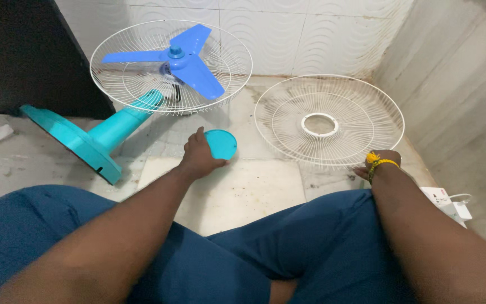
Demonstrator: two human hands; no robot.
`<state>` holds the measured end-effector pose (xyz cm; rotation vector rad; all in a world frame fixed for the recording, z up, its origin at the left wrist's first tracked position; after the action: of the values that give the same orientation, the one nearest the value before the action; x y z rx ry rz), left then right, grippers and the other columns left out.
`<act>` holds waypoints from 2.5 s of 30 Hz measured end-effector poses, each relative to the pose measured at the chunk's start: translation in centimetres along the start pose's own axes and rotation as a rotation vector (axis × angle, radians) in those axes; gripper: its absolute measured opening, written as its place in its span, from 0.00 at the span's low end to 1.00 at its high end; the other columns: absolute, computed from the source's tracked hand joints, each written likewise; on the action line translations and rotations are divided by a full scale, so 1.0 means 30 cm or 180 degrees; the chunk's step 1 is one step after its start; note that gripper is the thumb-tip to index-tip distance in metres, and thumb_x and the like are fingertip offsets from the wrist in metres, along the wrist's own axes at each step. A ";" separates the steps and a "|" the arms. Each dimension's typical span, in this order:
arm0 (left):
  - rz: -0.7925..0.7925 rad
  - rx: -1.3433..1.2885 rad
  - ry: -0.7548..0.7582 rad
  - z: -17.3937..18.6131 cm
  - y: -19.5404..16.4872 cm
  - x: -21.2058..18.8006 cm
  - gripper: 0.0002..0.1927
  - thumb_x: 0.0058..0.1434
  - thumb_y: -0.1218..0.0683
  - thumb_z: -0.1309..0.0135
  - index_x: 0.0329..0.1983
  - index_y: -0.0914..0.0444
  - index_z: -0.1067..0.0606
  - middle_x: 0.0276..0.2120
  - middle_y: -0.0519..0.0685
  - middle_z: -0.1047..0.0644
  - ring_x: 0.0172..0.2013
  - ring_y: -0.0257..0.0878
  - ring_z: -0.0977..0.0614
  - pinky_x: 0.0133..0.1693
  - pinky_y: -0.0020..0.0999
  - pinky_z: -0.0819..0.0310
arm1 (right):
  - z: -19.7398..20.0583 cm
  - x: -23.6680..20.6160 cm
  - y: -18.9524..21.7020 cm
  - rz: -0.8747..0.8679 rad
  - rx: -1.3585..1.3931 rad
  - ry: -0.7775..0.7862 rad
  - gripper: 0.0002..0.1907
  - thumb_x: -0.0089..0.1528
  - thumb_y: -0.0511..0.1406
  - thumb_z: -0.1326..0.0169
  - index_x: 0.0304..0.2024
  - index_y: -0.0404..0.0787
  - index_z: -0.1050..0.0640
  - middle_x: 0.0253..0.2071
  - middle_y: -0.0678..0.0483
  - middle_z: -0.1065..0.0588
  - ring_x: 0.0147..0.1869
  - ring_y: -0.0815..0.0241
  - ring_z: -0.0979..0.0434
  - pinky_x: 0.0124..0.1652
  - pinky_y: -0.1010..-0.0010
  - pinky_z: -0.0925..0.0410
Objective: The person sits on the floor and fastens a blue circular nut onto the center hub of a detached fan guard, twisting it by hand, with a disassembled pedestal fan and its base lying beside them.
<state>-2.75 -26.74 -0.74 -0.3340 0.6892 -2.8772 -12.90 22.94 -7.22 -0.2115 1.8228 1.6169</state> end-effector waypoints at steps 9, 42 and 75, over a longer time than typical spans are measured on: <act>0.0215 0.0426 0.1325 -0.195 -0.038 -0.085 0.70 0.39 0.40 0.25 0.80 0.57 0.54 0.72 0.55 0.38 0.70 0.59 0.36 0.68 0.50 0.36 | -0.023 -0.074 -0.015 -0.0144 0.0340 -0.0003 0.17 0.67 0.34 0.58 0.57 0.33 0.33 0.54 0.40 0.26 0.57 0.41 0.20 0.54 0.44 0.25; 0.1830 -0.4200 0.0866 -0.266 0.005 -0.059 0.40 0.68 0.39 0.56 0.76 0.62 0.50 0.65 0.60 0.32 0.62 0.51 0.26 0.63 0.45 0.31 | -0.123 -0.026 -0.045 -0.0299 0.0263 0.0587 0.16 0.69 0.31 0.62 0.55 0.23 0.35 0.50 0.36 0.25 0.49 0.41 0.17 0.46 0.58 0.23; 0.2834 -0.3350 0.0021 -0.084 0.154 -0.132 0.30 0.70 0.65 0.62 0.70 0.72 0.58 0.56 0.79 0.30 0.40 0.60 0.14 0.33 0.43 0.16 | -0.212 -0.166 -0.039 0.0111 -0.0669 0.1132 0.31 0.67 0.47 0.47 0.67 0.37 0.35 0.59 0.45 0.27 0.59 0.43 0.22 0.54 0.51 0.23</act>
<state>0.91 -28.89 -5.77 -0.0716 1.7468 -1.5098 -10.91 15.26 -5.32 -0.5973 1.9172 1.8903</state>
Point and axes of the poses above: each hand's wrist, its own x-axis towards the middle knuckle, its own z-axis out of the back of the hand, y = z × x, the point moved 10 cm from there along x, towards the middle knuckle
